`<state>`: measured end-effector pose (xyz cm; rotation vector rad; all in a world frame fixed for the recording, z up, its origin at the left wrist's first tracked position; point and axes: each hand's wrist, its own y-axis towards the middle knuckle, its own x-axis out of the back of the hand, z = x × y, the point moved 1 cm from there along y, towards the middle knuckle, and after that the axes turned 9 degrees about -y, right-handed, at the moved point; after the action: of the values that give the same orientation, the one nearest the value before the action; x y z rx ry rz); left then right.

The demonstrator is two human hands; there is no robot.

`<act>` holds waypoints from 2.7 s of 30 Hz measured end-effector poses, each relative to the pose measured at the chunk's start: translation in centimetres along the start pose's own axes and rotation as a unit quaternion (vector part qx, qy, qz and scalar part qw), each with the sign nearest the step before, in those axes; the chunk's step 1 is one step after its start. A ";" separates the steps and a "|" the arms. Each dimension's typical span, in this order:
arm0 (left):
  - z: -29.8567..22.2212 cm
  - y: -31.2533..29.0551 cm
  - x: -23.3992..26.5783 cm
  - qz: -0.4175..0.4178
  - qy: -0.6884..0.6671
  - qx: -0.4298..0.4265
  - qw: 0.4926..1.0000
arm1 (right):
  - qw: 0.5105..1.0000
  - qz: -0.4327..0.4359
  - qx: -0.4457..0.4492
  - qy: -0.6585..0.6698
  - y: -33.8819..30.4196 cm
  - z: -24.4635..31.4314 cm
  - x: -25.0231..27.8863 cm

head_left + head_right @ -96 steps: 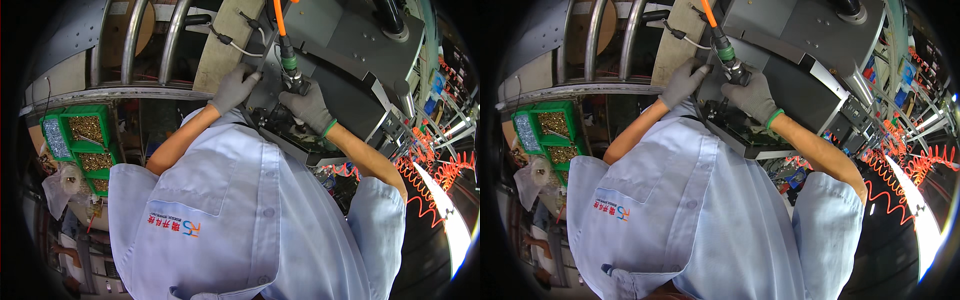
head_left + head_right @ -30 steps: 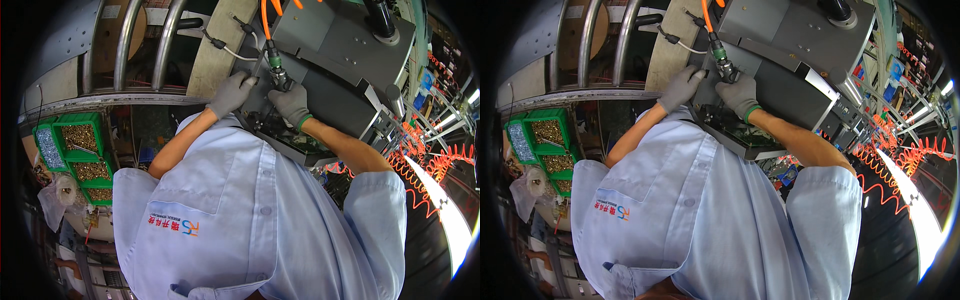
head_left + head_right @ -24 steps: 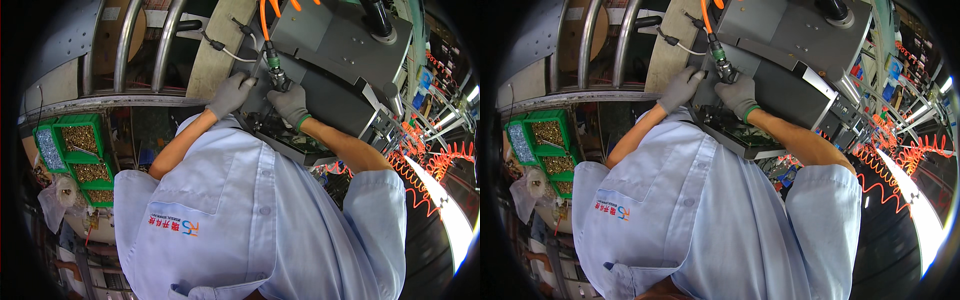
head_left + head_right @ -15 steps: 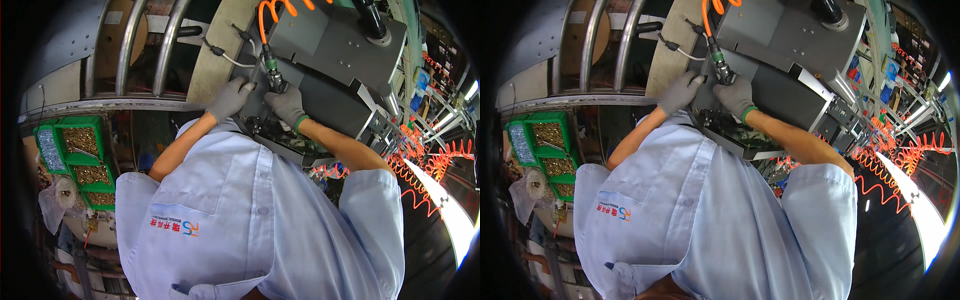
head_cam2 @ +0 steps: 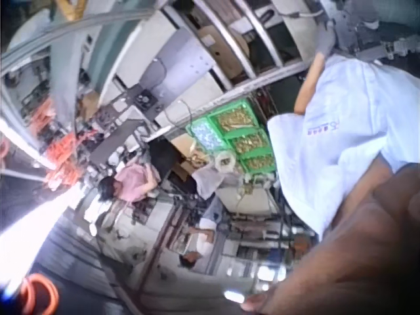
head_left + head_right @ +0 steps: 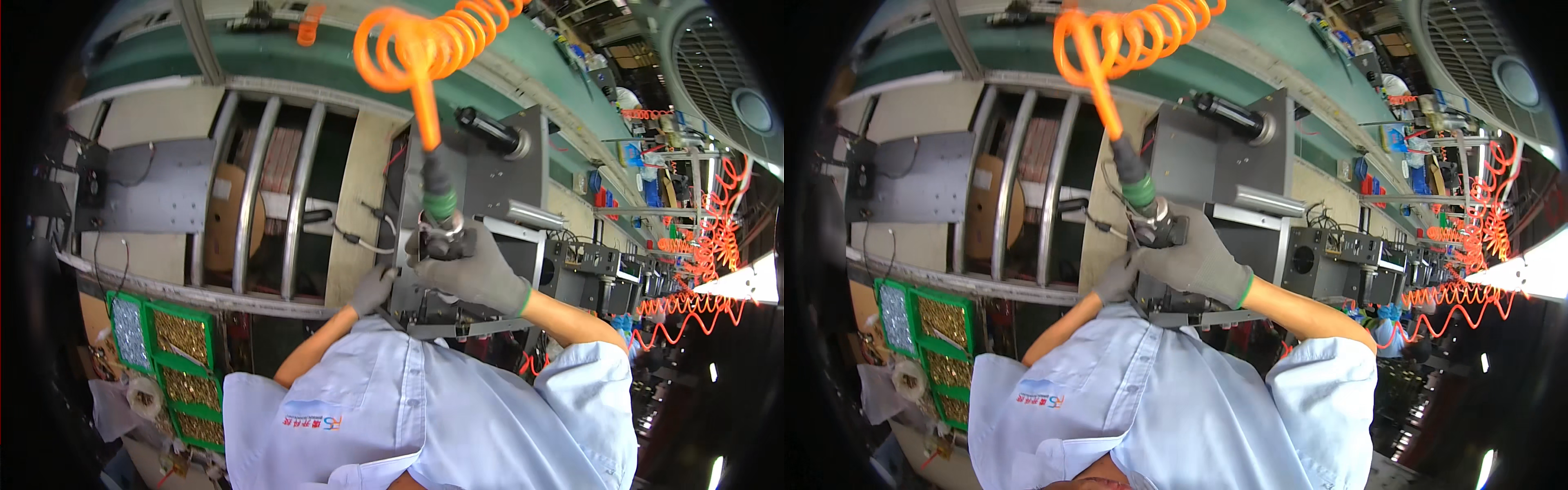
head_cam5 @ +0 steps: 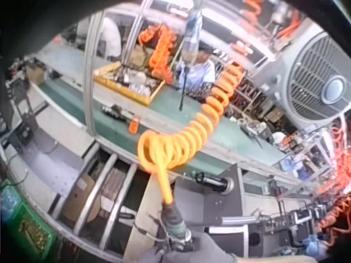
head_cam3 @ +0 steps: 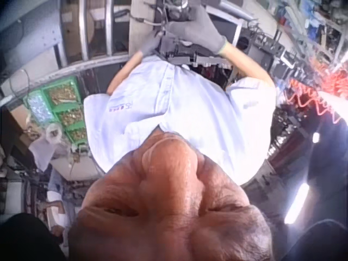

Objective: Assembling small metal components on a factory production line using manual placement and an electric screwdriver.

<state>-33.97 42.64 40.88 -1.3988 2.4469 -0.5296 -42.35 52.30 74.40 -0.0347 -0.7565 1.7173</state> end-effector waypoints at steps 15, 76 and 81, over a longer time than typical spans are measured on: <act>-1.3 -0.2 0.5 0.020 0.021 -0.024 0.999 | 0.937 -0.288 0.176 0.090 18.4 7.0 5.1; -3.1 -2.3 1.0 0.067 -0.021 0.008 0.997 | 0.877 -0.219 0.115 -0.413 28.2 -2.3 13.9; -0.8 -1.0 1.0 0.004 -0.008 -0.068 0.998 | 0.776 -0.225 0.350 -0.473 13.4 4.2 9.2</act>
<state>-33.99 41.49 42.01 -1.4364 2.5166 -0.3556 -58.35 57.23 74.38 1.5102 -0.6768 1.3704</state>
